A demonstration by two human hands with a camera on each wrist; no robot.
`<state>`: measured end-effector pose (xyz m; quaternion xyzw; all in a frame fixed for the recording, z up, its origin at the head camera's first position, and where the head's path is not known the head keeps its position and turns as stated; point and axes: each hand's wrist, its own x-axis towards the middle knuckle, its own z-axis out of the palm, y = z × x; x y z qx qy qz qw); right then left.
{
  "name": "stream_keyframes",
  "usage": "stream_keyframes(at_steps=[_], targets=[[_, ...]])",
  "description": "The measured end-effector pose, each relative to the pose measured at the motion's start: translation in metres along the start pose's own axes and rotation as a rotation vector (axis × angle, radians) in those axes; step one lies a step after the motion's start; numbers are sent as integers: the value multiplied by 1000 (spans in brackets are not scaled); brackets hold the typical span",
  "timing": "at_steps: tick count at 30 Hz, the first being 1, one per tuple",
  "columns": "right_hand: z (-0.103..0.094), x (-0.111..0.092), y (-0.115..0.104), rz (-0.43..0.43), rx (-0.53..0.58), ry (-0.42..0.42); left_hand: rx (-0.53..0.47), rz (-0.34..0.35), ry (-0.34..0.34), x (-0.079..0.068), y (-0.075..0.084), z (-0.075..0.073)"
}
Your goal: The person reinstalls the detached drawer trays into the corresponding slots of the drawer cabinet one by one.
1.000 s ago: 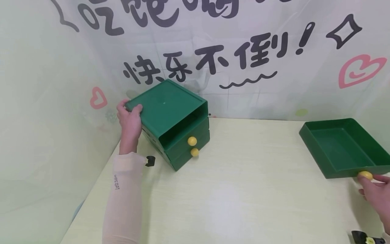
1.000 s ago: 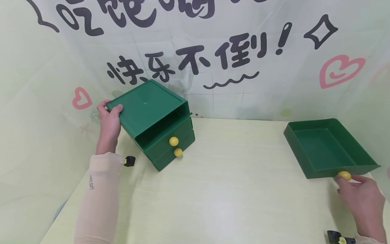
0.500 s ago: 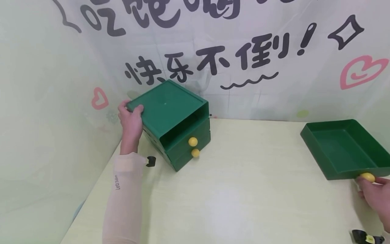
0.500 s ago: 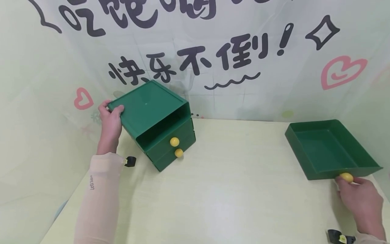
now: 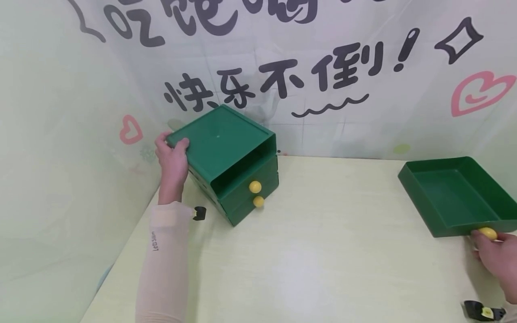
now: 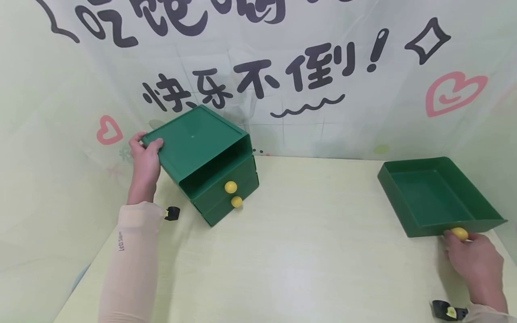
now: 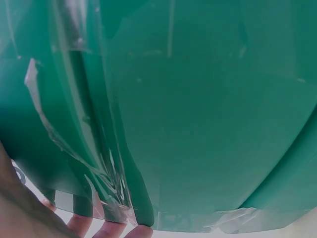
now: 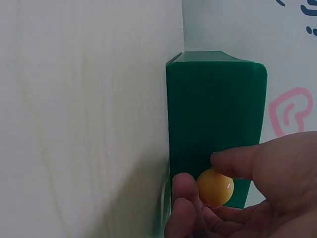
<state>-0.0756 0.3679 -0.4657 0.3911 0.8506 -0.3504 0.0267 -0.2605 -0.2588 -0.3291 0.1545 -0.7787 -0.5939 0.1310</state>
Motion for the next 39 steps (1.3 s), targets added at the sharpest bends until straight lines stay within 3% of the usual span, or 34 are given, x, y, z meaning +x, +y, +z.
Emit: stream_keyframes(at_steps=[20,39], targets=[[4,6,2,-64,-11,45,6,-5,-11,0,0,-1],[3,4,-1,-59,12,89,18,-1,-7,0,-2,-2]])
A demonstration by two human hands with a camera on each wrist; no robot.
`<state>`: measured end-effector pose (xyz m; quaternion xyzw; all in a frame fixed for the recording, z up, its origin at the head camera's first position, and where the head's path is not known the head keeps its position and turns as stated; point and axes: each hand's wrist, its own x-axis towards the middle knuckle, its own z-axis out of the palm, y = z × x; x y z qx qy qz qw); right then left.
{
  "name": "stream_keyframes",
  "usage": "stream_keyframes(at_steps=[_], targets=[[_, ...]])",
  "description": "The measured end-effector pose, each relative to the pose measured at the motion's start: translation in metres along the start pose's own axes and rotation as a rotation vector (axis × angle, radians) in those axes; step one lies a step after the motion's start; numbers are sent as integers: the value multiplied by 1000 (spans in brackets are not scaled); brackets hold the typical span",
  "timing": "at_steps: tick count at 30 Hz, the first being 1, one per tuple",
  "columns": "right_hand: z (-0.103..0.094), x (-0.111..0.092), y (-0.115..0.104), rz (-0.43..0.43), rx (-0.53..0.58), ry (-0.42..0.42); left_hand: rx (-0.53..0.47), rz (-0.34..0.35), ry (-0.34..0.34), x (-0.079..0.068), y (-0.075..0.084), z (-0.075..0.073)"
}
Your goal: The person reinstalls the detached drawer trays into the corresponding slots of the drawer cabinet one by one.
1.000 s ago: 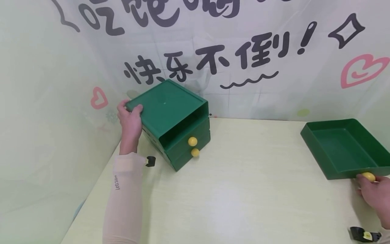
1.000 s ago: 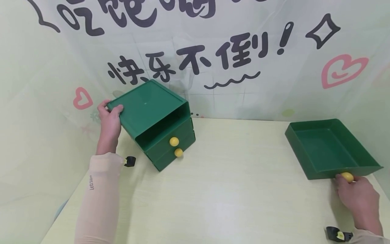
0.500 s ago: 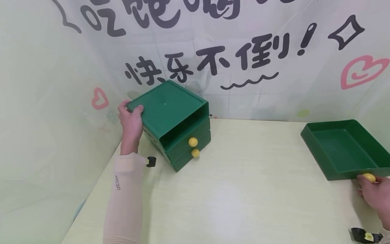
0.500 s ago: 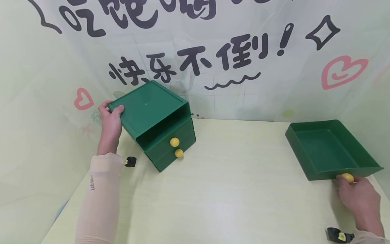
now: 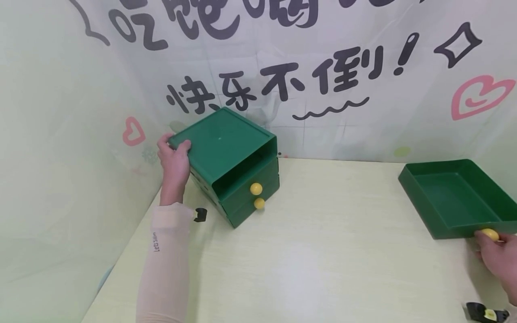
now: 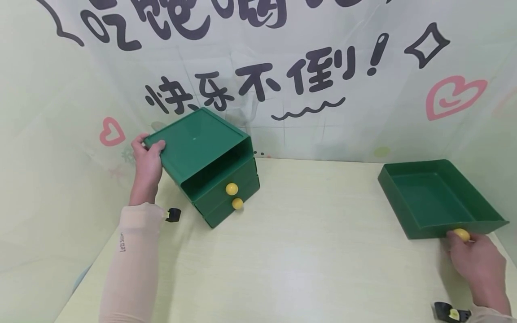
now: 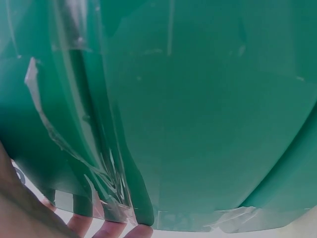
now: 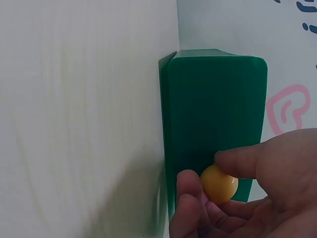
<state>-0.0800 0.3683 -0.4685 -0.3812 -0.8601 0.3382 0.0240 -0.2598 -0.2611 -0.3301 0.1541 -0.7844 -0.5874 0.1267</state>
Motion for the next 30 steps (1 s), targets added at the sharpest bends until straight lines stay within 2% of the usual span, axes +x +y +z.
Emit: stream_keyframes(at_steps=[15,24,30], targets=[[-4,0,-2,-18,30,13,7,2,2,1,0,0],[-2,-1,-3,25,86,21,18,1,2,1,0,0],[-5,-3,-4,4,107,36,14,-3,-5,1,-1,0]])
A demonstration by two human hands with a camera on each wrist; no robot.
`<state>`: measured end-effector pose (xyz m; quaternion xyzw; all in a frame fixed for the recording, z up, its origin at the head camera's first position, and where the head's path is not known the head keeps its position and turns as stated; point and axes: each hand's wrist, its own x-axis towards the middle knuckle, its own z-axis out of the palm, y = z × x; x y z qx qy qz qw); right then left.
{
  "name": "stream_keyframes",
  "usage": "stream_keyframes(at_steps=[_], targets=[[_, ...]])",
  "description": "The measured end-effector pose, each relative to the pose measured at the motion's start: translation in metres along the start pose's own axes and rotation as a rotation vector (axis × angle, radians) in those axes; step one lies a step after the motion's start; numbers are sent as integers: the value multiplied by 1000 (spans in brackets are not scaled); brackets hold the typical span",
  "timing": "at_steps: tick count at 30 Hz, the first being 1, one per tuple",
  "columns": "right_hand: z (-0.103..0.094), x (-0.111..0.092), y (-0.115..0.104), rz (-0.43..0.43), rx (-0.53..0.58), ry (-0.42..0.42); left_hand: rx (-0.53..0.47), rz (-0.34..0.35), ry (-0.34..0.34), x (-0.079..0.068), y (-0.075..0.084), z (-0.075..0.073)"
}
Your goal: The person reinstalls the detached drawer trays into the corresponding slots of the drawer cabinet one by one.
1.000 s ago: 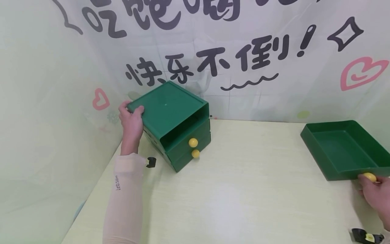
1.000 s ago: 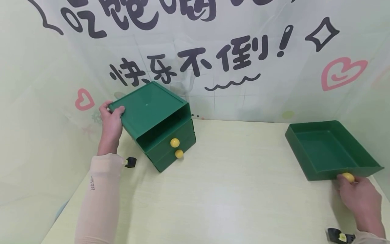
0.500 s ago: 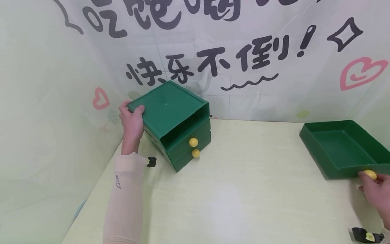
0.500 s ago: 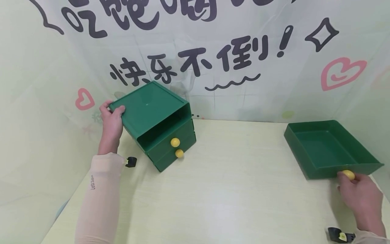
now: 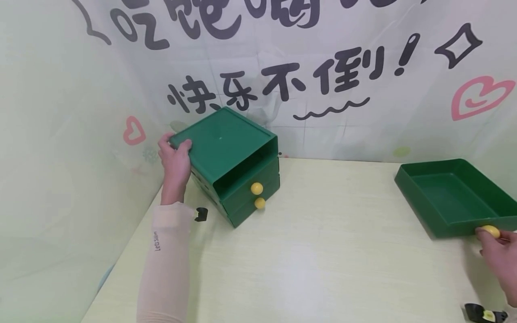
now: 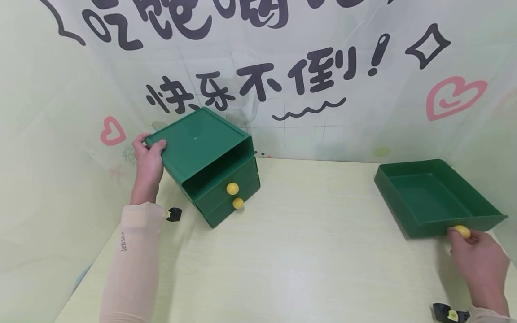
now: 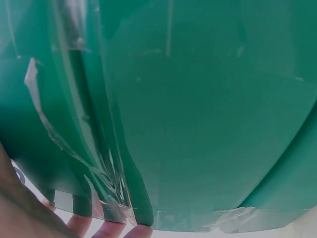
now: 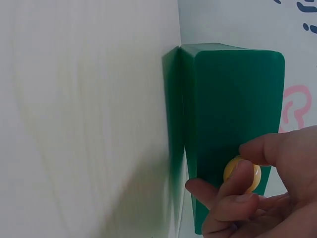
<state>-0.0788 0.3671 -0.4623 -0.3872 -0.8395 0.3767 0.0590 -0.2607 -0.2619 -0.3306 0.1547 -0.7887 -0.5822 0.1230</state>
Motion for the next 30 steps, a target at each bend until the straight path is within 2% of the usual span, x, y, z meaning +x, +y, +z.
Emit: stream_keyframes(at_steps=[4,11,16,22,30], targets=[[1,-3,-2,13,3,3,-5,-3,7,0,-1,0],[1,-5,-4,-30,8,24,4,4,18,-1,-2,-1],[2,-4,-2,-29,21,26,2,1,13,-1,-2,0],[6,-1,-1,-51,31,80,1,5,13,-1,-1,-1],[8,-7,-4,-14,44,80,3,13,17,-1,-1,0]])
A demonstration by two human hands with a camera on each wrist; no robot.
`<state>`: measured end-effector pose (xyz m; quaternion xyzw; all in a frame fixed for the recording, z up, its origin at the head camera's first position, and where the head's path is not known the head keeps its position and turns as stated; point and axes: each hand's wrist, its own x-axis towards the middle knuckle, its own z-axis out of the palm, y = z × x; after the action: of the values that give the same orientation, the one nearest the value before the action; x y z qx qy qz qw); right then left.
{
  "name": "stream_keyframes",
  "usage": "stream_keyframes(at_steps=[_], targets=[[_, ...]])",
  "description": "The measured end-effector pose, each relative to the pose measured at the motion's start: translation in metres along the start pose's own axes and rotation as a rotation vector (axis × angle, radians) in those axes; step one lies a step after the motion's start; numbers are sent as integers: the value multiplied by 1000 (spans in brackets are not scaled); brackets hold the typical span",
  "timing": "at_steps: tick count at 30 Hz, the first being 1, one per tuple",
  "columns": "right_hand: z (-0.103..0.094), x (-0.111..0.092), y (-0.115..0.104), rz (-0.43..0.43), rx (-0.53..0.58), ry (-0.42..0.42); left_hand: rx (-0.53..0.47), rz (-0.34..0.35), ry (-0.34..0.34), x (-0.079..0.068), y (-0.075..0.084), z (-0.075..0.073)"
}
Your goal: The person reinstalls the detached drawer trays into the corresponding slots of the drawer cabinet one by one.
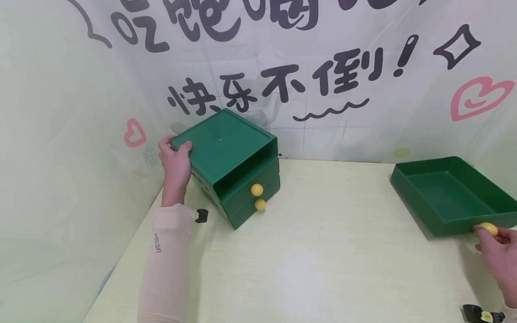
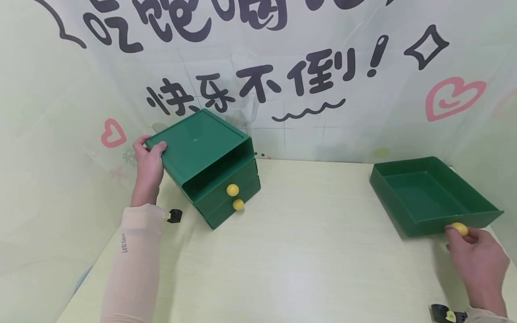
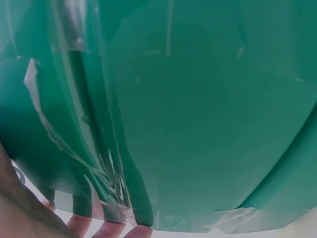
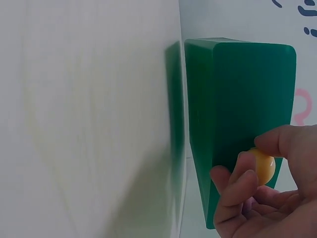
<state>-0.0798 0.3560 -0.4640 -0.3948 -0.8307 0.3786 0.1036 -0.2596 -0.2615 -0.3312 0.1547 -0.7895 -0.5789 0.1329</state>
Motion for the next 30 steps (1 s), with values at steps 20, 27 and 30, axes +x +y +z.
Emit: stream_keyframes(at_steps=[20,27,30], targets=[[-1,-17,-21,-53,39,12,1,-1,6,1,0,1],[-2,-26,-25,-145,139,35,-11,-12,1,1,0,1],[-3,-31,-28,-152,166,24,-8,-9,3,1,0,1]])
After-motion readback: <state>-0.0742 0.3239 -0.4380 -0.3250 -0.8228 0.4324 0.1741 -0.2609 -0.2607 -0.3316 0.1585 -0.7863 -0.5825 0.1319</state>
